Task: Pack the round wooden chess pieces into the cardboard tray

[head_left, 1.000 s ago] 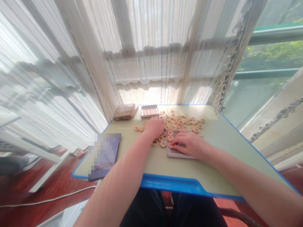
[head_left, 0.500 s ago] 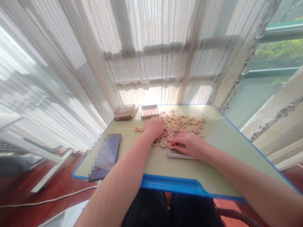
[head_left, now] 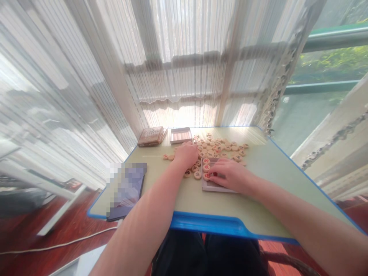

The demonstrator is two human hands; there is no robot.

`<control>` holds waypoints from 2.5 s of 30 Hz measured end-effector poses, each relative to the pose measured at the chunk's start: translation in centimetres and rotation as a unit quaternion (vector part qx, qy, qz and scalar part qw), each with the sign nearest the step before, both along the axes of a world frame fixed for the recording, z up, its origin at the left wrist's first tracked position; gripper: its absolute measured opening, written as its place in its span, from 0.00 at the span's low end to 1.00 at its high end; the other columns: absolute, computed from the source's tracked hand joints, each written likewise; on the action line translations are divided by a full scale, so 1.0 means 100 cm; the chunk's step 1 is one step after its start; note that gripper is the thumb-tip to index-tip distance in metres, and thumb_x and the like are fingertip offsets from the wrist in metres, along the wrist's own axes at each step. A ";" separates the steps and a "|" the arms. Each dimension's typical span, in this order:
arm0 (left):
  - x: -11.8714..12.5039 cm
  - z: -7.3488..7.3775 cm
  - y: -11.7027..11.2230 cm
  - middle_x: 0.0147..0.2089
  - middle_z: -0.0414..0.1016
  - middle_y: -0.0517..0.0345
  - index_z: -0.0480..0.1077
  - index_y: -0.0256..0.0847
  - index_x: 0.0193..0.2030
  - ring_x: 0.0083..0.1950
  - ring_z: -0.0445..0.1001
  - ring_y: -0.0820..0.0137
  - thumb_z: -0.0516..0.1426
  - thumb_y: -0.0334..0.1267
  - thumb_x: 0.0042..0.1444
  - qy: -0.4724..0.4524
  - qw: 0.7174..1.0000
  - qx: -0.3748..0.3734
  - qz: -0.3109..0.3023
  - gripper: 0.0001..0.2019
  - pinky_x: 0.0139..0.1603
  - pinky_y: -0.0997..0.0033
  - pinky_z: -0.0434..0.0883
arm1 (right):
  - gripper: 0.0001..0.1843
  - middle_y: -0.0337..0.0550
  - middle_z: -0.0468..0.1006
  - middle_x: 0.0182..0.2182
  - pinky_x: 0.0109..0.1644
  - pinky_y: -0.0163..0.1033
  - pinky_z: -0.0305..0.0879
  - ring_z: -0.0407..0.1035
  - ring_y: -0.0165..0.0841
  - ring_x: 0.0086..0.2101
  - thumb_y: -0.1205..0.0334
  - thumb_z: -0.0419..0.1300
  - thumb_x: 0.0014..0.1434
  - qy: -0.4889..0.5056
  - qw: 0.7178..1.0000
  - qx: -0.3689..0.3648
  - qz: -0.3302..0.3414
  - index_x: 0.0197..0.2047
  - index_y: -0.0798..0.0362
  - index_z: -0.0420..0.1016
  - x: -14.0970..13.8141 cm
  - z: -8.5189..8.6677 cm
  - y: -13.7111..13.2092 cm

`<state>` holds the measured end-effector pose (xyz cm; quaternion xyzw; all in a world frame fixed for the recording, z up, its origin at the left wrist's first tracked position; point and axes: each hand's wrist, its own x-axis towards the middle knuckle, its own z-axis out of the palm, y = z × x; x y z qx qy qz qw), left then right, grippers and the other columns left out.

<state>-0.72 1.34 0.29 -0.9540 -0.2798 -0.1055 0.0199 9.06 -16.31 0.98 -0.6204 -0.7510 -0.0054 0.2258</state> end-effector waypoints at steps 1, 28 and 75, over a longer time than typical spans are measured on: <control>0.000 0.000 0.000 0.46 0.71 0.49 0.72 0.40 0.44 0.50 0.68 0.60 0.41 0.40 0.63 -0.001 1.000 0.001 -0.001 0.19 0.48 0.61 0.67 | 0.11 0.43 0.78 0.32 0.41 0.39 0.64 0.69 0.35 0.35 0.56 0.56 0.59 0.005 1.000 0.002 -0.010 0.37 0.50 0.78 0.001 0.000 0.000; 0.000 -0.002 0.007 0.46 0.72 0.49 0.72 0.40 0.43 0.49 0.69 0.61 0.44 0.40 0.62 -0.026 0.999 -0.035 0.000 0.17 0.47 0.63 0.68 | 0.28 0.40 0.73 0.53 0.61 0.49 0.53 0.61 0.40 0.55 0.47 0.38 0.65 0.044 0.990 -0.005 -0.137 0.52 0.46 0.74 0.049 -0.014 0.015; -0.004 -0.002 0.009 0.52 0.69 0.51 0.70 0.45 0.53 0.52 0.67 0.61 0.45 0.39 0.60 -0.045 0.997 -0.055 0.027 0.18 0.54 0.61 0.65 | 0.31 0.45 0.76 0.48 0.55 0.51 0.58 0.65 0.42 0.50 0.46 0.36 0.65 0.011 0.984 -0.032 -0.177 0.44 0.48 0.78 0.059 -0.018 0.018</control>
